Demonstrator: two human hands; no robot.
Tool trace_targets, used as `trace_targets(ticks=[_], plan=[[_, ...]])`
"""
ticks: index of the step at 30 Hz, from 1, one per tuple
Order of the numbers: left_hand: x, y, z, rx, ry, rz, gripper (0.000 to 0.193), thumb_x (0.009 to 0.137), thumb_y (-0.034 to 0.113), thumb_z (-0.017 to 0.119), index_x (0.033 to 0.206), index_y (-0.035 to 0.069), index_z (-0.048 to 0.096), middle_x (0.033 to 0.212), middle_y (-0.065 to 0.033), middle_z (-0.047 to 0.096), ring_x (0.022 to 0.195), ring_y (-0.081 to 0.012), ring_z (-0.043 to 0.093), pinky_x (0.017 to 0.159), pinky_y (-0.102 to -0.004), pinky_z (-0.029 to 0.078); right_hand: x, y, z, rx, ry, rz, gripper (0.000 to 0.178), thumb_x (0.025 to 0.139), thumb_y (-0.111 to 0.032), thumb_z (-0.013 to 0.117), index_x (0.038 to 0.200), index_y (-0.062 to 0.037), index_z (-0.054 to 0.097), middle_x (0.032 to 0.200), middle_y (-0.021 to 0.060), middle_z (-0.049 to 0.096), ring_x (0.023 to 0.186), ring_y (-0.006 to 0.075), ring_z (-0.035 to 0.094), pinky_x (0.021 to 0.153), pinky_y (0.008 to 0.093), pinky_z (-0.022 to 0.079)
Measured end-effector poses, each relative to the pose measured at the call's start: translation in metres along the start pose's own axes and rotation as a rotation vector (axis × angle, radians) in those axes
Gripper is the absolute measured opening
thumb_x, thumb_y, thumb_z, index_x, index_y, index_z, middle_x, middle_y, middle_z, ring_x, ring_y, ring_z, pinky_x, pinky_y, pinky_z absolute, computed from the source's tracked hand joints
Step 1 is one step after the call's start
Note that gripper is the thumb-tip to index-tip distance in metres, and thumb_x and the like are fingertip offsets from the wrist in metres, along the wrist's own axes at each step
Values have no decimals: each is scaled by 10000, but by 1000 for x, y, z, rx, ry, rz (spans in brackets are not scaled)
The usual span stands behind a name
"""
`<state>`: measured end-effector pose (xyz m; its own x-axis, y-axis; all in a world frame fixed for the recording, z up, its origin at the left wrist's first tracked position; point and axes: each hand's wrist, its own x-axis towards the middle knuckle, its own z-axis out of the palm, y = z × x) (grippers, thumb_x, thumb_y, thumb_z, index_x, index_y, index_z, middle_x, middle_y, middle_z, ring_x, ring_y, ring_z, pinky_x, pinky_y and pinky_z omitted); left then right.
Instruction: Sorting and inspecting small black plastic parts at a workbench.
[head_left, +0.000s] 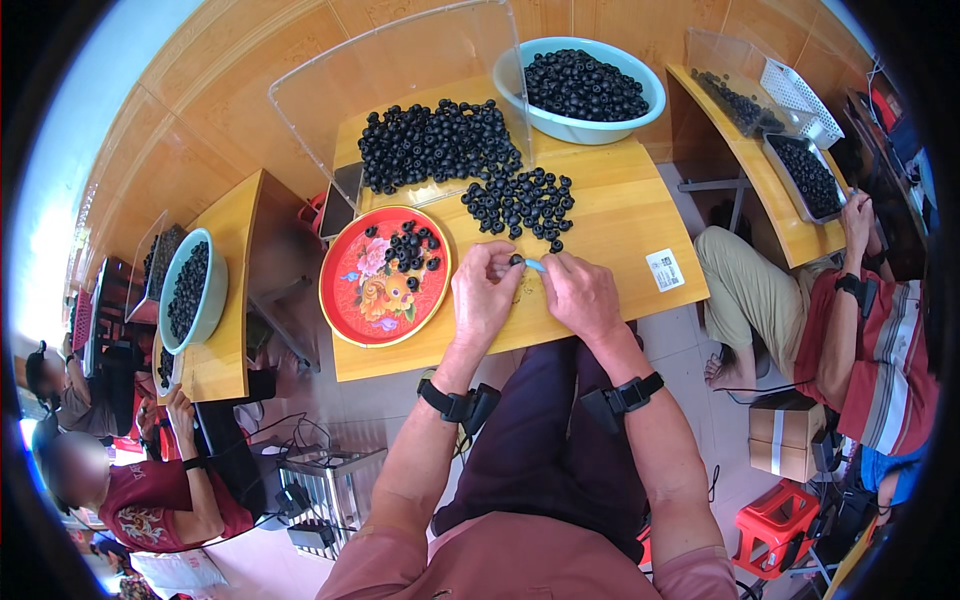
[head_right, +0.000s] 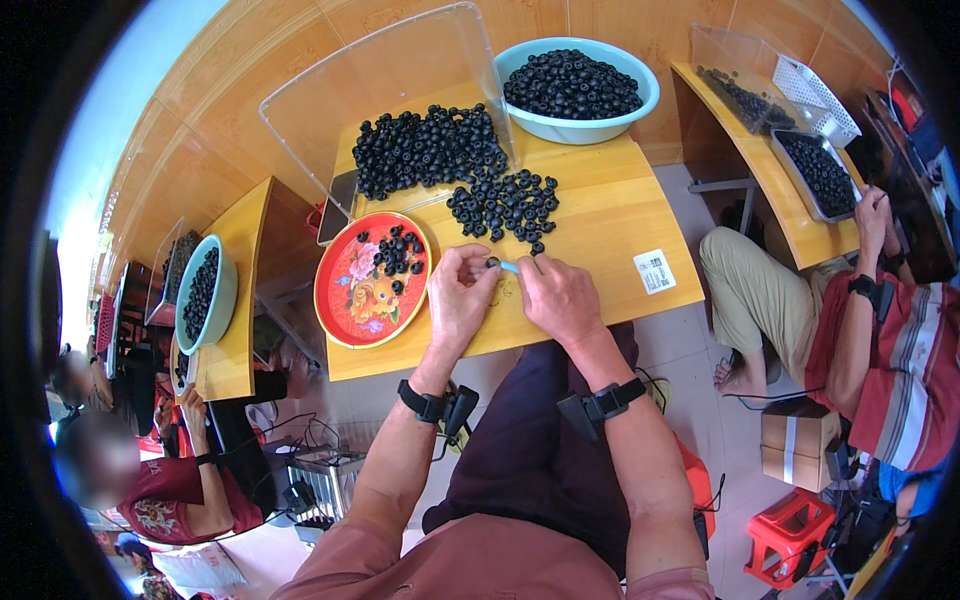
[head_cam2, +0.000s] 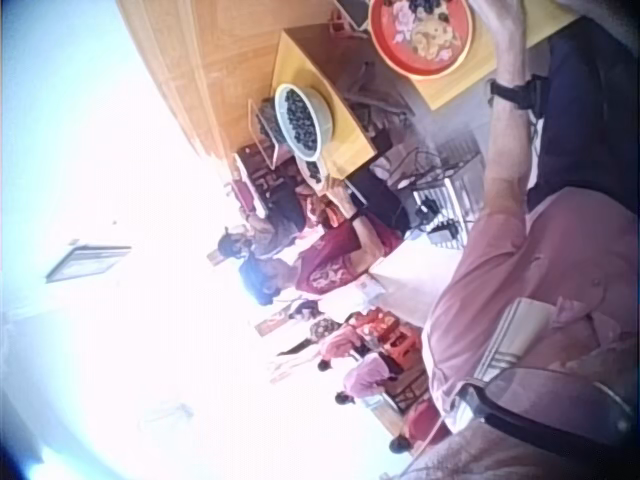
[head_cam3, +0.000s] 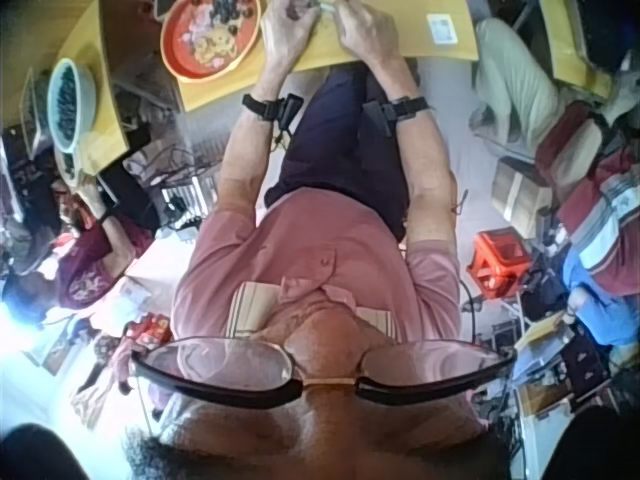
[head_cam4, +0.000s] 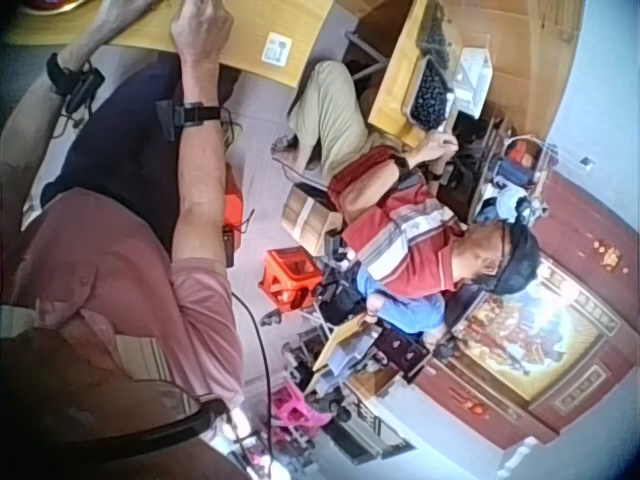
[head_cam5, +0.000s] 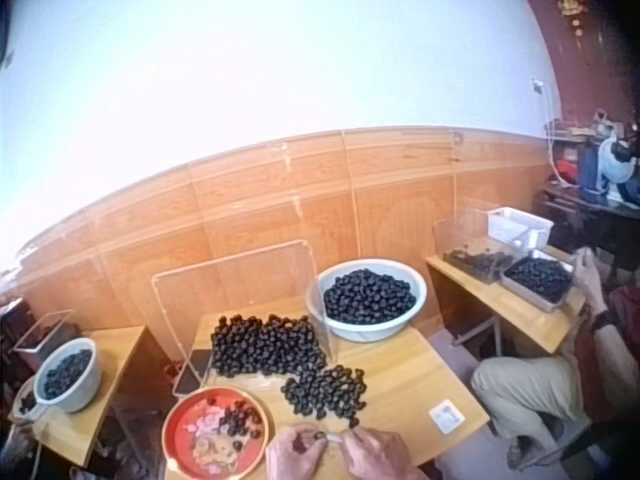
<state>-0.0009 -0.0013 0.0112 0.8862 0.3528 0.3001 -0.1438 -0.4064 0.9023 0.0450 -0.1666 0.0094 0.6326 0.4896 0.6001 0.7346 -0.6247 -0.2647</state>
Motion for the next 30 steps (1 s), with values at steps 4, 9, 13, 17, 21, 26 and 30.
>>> trace_targets(ticks=[4,9,13,17,21,26,30], plan=[[0,0,0,-59,-14,-10,310,845,-1,827,1119,31,683,905,-79,704,760,-143,682,712,-286,578,0,1,0,4,-1,26,85,939,-138,676,903,-84,620,721,73,600,671,264,684,561,419,550],[1,3,-1,22,-8,37,318,861,-12,806,1149,12,673,861,-49,716,739,-88,660,684,-252,549,0,1,1,6,21,29,92,936,-135,675,894,-82,614,720,77,597,670,267,682,559,419,548],[1,2,0,-35,-13,-11,337,847,-2,823,1154,37,688,891,-73,701,769,-142,683,709,-281,576,1,0,-1,4,25,4,102,931,-134,678,886,-78,606,718,79,591,660,271,674,555,420,544],[1,1,0,-4,-12,3,325,848,-9,817,1144,32,687,890,-75,700,765,-144,683,709,-284,578,1,0,-1,1,8,-5,105,931,-133,679,885,-76,604,717,81,590,662,276,674,555,421,540],[1,2,0,1,-16,8,311,851,-11,815,1130,25,684,890,-74,701,758,-142,681,713,-287,583,0,1,-1,14,2,1,105,932,-135,678,887,-76,604,719,84,594,666,282,676,557,425,540],[0,-1,0,-31,-14,-3,311,848,-14,816,1126,30,685,886,-69,702,745,-133,669,685,-278,563,0,1,-1,37,-27,20,112,935,-145,670,886,-72,602,728,95,610,680,296,688,569,442,546],[0,-12,1,-155,-4,-51,299,844,-9,817,1110,35,689,892,-59,700,742,-130,651,656,-276,528,0,2,2,8,-19,38,113,936,-148,660,884,-65,603,735,100,626,685,300,696,577,443,554]])
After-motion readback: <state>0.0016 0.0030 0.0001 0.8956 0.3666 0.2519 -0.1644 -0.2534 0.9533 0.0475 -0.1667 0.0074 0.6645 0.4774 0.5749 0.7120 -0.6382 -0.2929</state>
